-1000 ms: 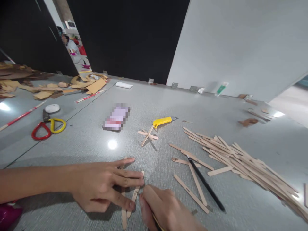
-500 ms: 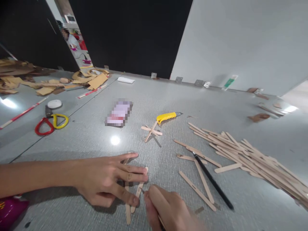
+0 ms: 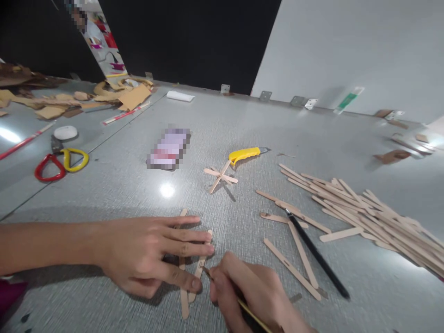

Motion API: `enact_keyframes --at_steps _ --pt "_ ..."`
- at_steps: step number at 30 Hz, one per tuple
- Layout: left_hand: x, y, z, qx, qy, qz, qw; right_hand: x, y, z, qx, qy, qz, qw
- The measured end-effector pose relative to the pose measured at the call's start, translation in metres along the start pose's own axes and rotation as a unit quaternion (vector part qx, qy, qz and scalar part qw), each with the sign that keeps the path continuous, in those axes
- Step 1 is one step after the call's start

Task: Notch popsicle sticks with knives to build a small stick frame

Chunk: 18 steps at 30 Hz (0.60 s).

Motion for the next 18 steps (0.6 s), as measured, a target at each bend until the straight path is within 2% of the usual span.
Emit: enact_keyframes --at_steps 3,7,11,18 --pt "0.000 -0.002 0.000 0.005 0.001 0.013 1.000 0.000 0.000 0.001 -0.001 -0.012 0.007 1.000" --pt "-0.001 -0.003 0.000 0.003 -0.002 0.019 1.000 0.008 0.001 0.003 -0.015 0.021 -0.007 1.000" --pt "-0.001 0.000 0.001 -0.015 -0.004 0.027 1.000 0.010 0.000 0.003 -0.019 0.027 -0.009 0.999" --pt "0.000 0.000 0.004 -0.005 0.000 0.020 1.000 0.000 0.000 0.000 -0.035 -0.023 0.042 0.998"
Point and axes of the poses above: each hand's wrist, its own z-axis towards the middle knuckle, its own y-axis out of the back of the hand, x = y × z, the point moved 8 cm from there along z, towards the middle knuckle, and after that the axes turned 14 degrees about -x, right-handed, at the moved point
